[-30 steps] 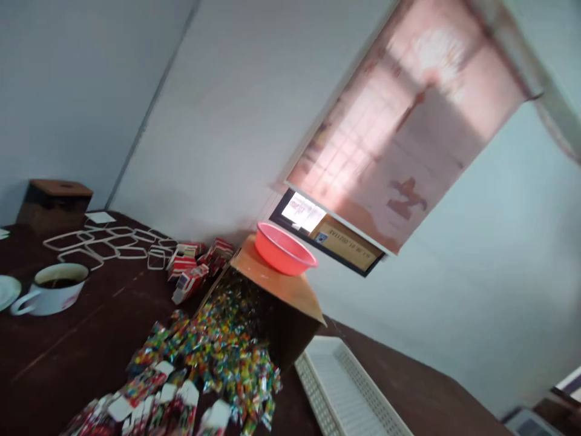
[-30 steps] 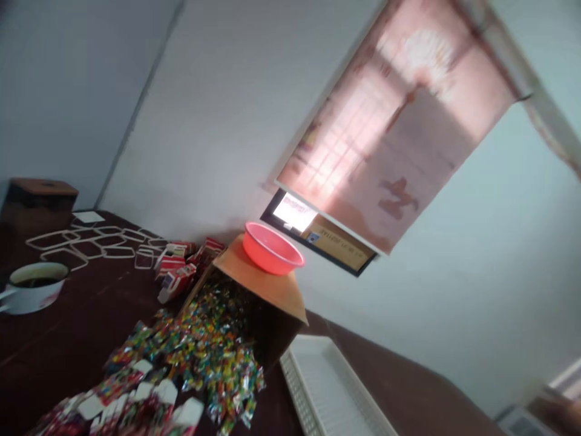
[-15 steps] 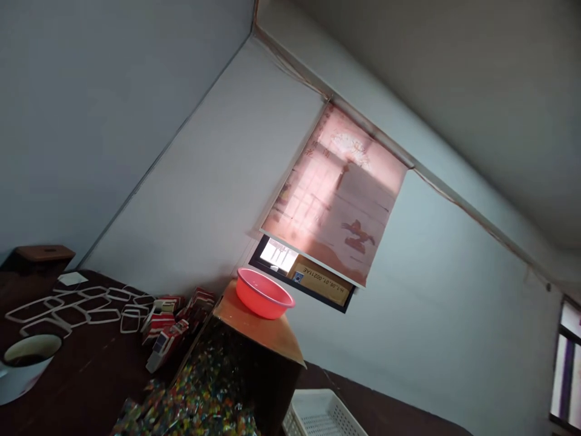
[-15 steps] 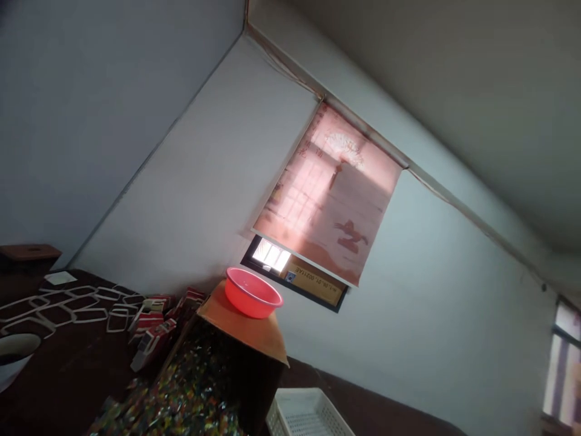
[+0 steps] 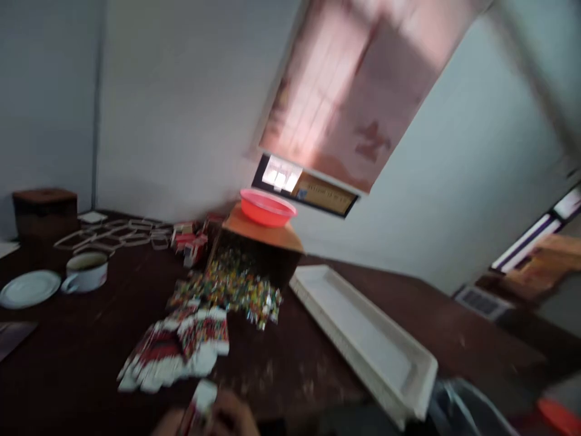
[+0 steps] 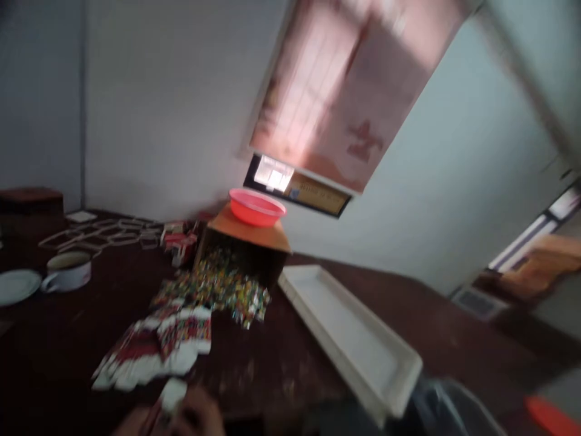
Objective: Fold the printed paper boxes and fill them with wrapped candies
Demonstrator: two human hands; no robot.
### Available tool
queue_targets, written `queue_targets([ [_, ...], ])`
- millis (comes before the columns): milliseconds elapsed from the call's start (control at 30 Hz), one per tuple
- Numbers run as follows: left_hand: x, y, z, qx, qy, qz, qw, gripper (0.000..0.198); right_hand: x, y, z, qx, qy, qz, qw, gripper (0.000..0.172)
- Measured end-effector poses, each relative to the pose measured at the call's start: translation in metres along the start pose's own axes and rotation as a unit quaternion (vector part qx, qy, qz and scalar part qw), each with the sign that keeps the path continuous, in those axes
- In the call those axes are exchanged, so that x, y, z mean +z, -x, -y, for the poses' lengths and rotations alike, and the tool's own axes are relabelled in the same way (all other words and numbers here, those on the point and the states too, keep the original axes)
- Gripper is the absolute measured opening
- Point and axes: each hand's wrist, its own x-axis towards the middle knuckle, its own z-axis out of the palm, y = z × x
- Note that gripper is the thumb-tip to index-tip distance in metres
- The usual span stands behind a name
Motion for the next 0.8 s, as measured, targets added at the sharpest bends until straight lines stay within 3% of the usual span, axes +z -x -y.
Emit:
queue_targets([
  [33, 0.0, -0.004, 0.013, -0.021, 0.005, -0.03, 0.999, 0.032, 0.009, 0.0, -0.01, 0.03, -0.056, -0.048, 0.997, 0.018],
  [67, -0.001, -0.008, 0.025, -0.041, 0.006, -0.062, 0.997, 0.03, 0.018, 0.001, -0.02, 0.059, -0.141, -0.16, 0.975, 0.014],
  [100, -0.002, -0.01, 0.036, -0.037, -0.003, -0.108, 0.993, 0.029, 0.026, 0.003, -0.028, 0.081, -0.216, -0.221, 0.948, 0.022],
  [167, -0.005, -0.013, 0.051, 0.08, -0.112, -0.206, 0.969, 0.04, 0.034, 0.006, -0.04, 0.117, -0.321, -0.259, 0.904, 0.032],
  [267, -0.007, -0.011, 0.057, 0.119, -0.2, -0.179, 0.956, 0.044, 0.034, 0.014, -0.052, 0.166, -0.444, -0.228, 0.85, 0.029],
  [367, -0.008, -0.002, 0.061, 0.096, -0.232, -0.127, 0.96, 0.04, 0.034, 0.025, -0.059, 0.215, -0.557, -0.136, 0.79, 0.036],
  [433, -0.01, 0.008, 0.068, 0.069, -0.249, -0.106, 0.96, 0.038, 0.039, 0.032, -0.063, 0.241, -0.582, -0.087, 0.772, 0.038],
  [600, -0.016, 0.033, 0.087, -0.025, -0.208, -0.042, 0.977, 0.023, 0.058, 0.041, -0.064, 0.27, -0.543, 0.006, 0.795, 0.044],
  [667, -0.016, 0.039, 0.092, -0.057, -0.157, -0.068, 0.984, 0.021, 0.061, 0.039, -0.061, 0.276, -0.523, 0.039, 0.805, 0.046],
  [733, -0.012, 0.041, 0.096, -0.097, -0.059, -0.115, 0.987, 0.021, 0.06, 0.035, -0.054, 0.256, -0.453, 0.024, 0.854, 0.043],
  [800, -0.008, 0.038, 0.102, -0.139, 0.066, -0.126, 0.98, 0.029, 0.057, 0.031, -0.045, 0.192, -0.351, -0.012, 0.916, 0.034],
])
